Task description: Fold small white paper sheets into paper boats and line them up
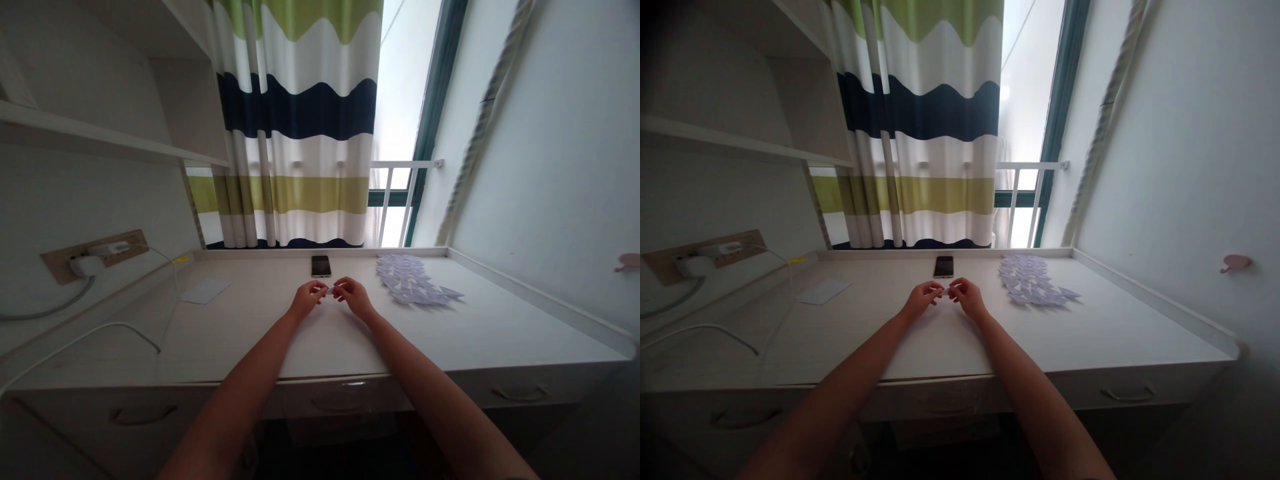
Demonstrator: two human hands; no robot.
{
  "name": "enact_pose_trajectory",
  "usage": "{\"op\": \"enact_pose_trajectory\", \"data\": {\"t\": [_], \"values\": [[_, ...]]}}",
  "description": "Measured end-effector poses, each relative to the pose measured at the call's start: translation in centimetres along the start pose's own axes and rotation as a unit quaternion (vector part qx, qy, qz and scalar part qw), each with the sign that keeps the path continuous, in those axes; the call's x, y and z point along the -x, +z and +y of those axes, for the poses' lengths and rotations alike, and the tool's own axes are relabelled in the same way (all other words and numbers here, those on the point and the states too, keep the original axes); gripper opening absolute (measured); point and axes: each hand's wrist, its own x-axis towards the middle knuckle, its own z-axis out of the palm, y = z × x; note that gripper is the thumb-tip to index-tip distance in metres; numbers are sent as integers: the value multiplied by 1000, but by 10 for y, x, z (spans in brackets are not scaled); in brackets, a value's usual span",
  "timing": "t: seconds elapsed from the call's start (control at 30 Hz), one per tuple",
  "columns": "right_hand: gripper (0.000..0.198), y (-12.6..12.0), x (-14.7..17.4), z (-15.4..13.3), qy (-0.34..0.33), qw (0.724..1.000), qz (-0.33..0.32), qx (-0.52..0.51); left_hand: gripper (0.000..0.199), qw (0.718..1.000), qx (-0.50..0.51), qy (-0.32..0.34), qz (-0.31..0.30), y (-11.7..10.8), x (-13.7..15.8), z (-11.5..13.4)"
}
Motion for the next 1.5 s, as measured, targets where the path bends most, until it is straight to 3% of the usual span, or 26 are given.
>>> {"op": "enact_pose_trajectory", "data": {"t": [0.23, 0.77, 1.07, 1.27, 1.5], "values": [[18, -1, -1, 2, -18, 1000, -11, 0, 26, 998, 57, -25, -26, 2, 1, -3], [23, -1, 1, 2, -46, 996, -41, 70, 27, 993, 61, -47, -85, 4, 0, -8], [25, 0, -2, 10, -58, 996, -12, 69, 28, 992, 85, -58, -73, 3, 0, -5], [25, -1, -2, 11, -67, 995, -29, 67, 28, 992, 99, -51, -64, 3, -2, -9], [22, 1, -1, 10, -93, 991, -33, 92, 42, 992, 104, -67, -35, 4, 0, -5]]}}
